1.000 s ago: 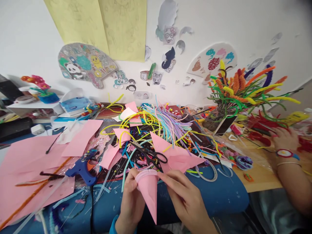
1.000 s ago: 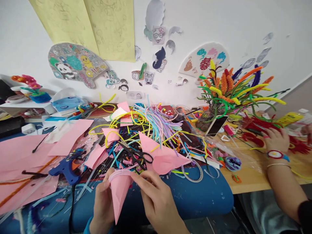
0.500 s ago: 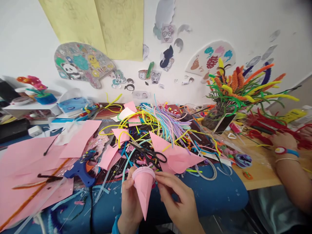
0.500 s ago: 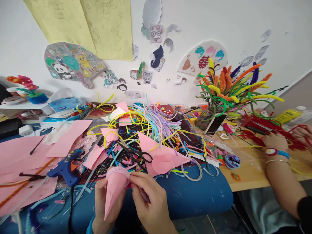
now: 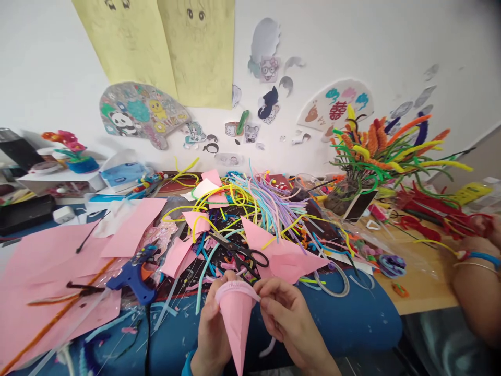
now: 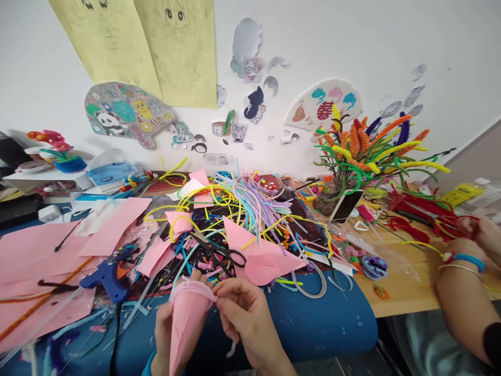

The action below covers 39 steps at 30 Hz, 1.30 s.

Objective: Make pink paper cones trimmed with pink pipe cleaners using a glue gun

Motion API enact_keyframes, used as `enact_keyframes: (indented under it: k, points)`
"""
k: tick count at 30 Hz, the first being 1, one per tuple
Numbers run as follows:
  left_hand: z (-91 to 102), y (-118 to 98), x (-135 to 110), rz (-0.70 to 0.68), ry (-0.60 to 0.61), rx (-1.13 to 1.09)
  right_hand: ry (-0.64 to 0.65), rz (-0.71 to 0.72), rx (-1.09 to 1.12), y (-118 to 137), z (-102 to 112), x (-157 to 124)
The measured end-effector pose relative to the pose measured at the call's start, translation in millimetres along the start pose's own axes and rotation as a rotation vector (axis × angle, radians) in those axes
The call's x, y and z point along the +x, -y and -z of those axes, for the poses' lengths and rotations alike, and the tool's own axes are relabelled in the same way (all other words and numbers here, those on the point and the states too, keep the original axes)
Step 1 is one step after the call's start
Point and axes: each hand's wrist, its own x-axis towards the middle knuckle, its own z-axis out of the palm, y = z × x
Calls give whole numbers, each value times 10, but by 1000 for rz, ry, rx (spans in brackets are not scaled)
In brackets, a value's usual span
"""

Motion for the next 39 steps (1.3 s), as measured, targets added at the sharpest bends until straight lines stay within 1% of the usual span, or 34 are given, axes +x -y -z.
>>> enact_keyframes:
  k: [5, 7, 10, 14, 16, 19, 21, 23, 27, 32, 36, 39]
  points:
    - [56, 24, -16, -24, 169, 25, 86, -151, 136, 70, -33, 15]
    - [76, 22, -25, -16, 227, 47, 130, -153, 149, 107, -33, 18]
    - [79, -28, -29, -4, 311, 129, 185, -116, 99, 185, -15, 25]
    - [13, -204, 17, 22, 410, 216, 256, -101, -25, 314, 26, 45]
    - [-32, -320, 48, -37, 459, 351, 295, -82, -110, 381, 43, 53]
    - [-99, -485, 58, -142, 578, 650, 350, -43, -221, 482, 56, 53]
    - [-149, -568, 35, -183, 659, 816, 395, -34, -289, 553, 54, 43]
    - [-201, -613, -1, -210, 706, 943, 422, -30, -371, 626, 45, 23]
    - [-265, -597, -66, -227, 747, 1098, 409, -24, -547, 741, 12, -34]
    - [-282, -528, -109, -252, 725, 1227, 366, 20, -686, 787, -9, -75]
    - [-284, -499, -99, -269, 740, 1263, 361, 24, -815, 815, 1, -71]
    - [-255, -469, -72, -282, 728, 1268, 352, 35, -901, 837, 11, -69]
